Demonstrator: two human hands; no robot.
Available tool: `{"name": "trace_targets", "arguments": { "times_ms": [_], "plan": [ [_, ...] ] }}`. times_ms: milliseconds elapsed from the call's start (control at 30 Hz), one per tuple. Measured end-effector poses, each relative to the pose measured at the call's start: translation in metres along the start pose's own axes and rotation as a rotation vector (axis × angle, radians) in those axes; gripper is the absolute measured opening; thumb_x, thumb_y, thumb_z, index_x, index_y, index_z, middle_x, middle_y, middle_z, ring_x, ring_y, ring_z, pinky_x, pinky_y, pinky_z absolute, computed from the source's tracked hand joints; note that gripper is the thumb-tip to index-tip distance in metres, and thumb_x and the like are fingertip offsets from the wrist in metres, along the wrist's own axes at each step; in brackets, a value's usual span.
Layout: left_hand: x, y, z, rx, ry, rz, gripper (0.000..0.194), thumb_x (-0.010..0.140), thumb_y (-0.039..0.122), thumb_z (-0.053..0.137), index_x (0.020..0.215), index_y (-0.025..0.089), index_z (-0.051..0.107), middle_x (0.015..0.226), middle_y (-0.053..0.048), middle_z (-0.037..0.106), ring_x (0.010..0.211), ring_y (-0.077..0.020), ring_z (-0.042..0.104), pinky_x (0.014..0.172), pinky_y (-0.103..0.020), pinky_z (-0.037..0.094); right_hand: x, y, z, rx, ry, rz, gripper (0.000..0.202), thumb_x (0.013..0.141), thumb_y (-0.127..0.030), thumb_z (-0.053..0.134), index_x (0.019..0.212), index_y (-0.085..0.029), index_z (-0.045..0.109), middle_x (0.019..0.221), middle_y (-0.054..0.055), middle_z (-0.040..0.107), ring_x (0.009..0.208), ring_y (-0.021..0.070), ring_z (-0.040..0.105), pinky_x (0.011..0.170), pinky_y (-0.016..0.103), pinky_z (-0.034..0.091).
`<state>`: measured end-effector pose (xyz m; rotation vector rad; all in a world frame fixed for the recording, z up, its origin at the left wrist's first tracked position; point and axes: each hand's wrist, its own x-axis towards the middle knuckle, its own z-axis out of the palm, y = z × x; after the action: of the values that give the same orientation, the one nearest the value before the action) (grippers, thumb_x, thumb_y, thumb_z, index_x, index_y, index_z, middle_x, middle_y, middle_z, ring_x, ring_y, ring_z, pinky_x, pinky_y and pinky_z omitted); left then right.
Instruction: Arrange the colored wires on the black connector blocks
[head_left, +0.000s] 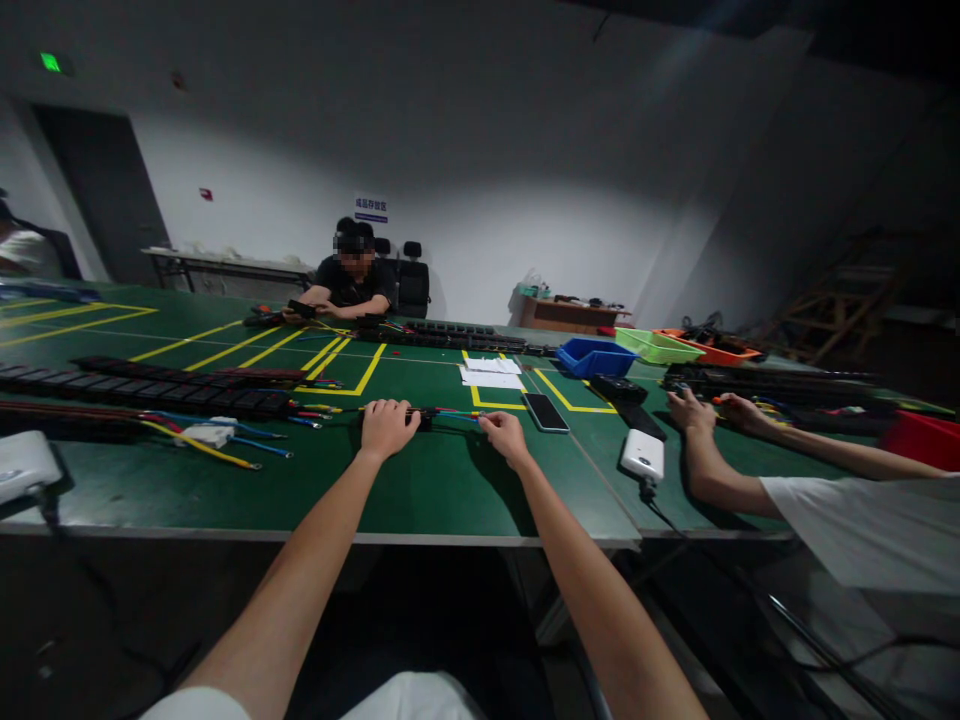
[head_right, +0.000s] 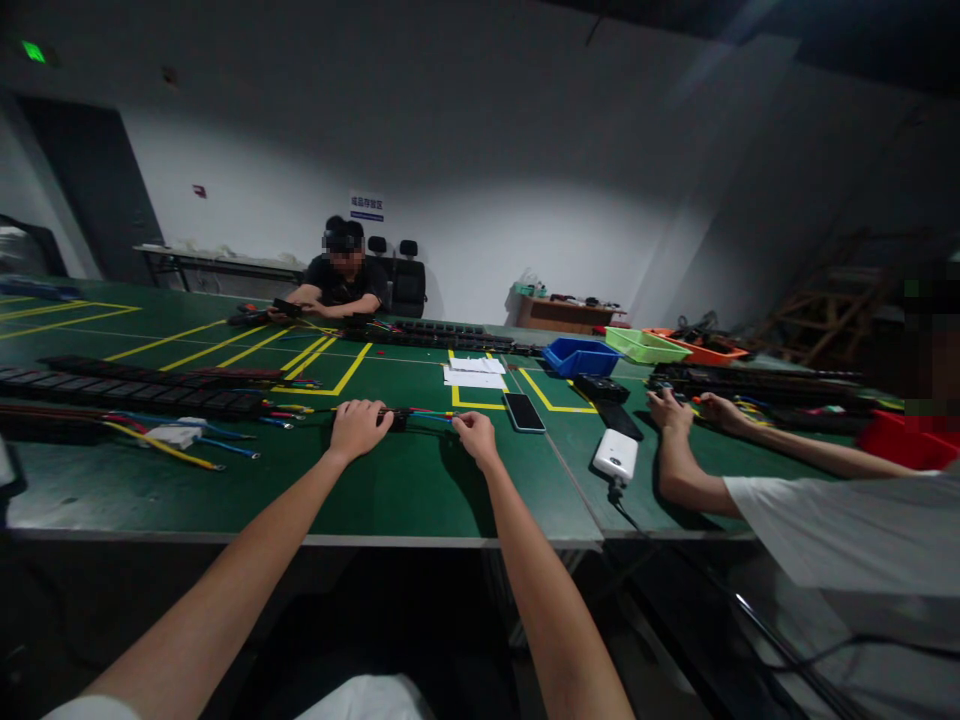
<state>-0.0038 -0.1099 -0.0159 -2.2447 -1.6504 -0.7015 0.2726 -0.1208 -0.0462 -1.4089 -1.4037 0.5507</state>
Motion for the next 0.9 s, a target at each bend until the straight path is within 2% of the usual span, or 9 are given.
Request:
{"name": "trace_targets", "arguments": {
  "times_ms": [133,267,433,567,700,900],
  "plan": [
    [0.0004,-0.0008,-0.0003,-0.011,-0.006,0.010,0.033,0.099,0.044,0.061,0.117,0.016,0.066,0.121,-0.010,0.066,0.113,-0.0246,0.063,0.101,-0.051,0.050,-0.0022,-0.0020,-0.0010,0.013,0.010,0.010,0.036,0.079,-0.050,0.063,0.082,-0.015,0.071,0.070,0.004,0.070,0.051,0.0136,0.059,0.050,0.023,0.043],
    [0.0008,-0.0018,-0.0003,-0.019,-0.013,0.017,0.034,0.099,0.042,0.061,0.120,0.016,0.065,0.124,-0.010,0.065,0.111,-0.0242,0.064,0.099,-0.049,0.053,-0.0037,-0.0049,-0.0017,0.021,-0.007,0.000,0.046,0.084,-0.061,0.057,0.074,-0.017,0.068,0.062,0.004,0.067,0.050,0.0143,0.059,0.048,0.023,0.041],
    [0.0008,-0.0024,0.0003,-0.030,-0.020,0.018,0.035,0.099,0.041,0.062,0.123,0.017,0.063,0.127,-0.010,0.064,0.113,-0.0247,0.063,0.098,-0.049,0.053,-0.0042,-0.0056,-0.0015,0.039,-0.022,0.001,0.049,0.086,-0.063,0.057,0.074,-0.016,0.067,0.063,0.004,0.067,0.049,0.0138,0.059,0.045,0.022,0.040],
    [0.0006,-0.0023,-0.0007,-0.035,-0.025,0.020,0.035,0.099,0.042,0.062,0.123,0.017,0.064,0.126,-0.010,0.064,0.112,-0.0245,0.063,0.098,-0.049,0.053,-0.0040,-0.0052,-0.0009,0.066,-0.006,0.021,0.045,0.085,-0.060,0.059,0.083,-0.016,0.069,0.071,0.005,0.070,0.051,0.0134,0.060,0.041,0.021,0.040],
    [0.0006,-0.0017,-0.0022,-0.035,-0.027,0.018,0.035,0.099,0.043,0.061,0.122,0.017,0.064,0.126,-0.010,0.064,0.112,-0.0245,0.063,0.099,-0.049,0.052,-0.0028,-0.0038,0.0009,0.099,0.004,0.035,0.041,0.083,-0.050,0.062,0.100,-0.014,0.071,0.080,0.006,0.072,0.056,0.0136,0.063,0.040,0.019,0.040],
    [0.0001,-0.0002,-0.0023,-0.024,-0.021,0.009,0.036,0.099,0.048,0.058,0.115,0.017,0.066,0.120,-0.009,0.066,0.112,-0.0246,0.062,0.103,-0.050,0.047,0.0012,-0.0003,0.0021,0.116,0.025,0.030,0.039,0.078,-0.038,0.063,0.107,-0.013,0.070,0.086,0.005,0.071,0.054,0.0115,0.061,0.050,0.023,0.048]
  ]
}}
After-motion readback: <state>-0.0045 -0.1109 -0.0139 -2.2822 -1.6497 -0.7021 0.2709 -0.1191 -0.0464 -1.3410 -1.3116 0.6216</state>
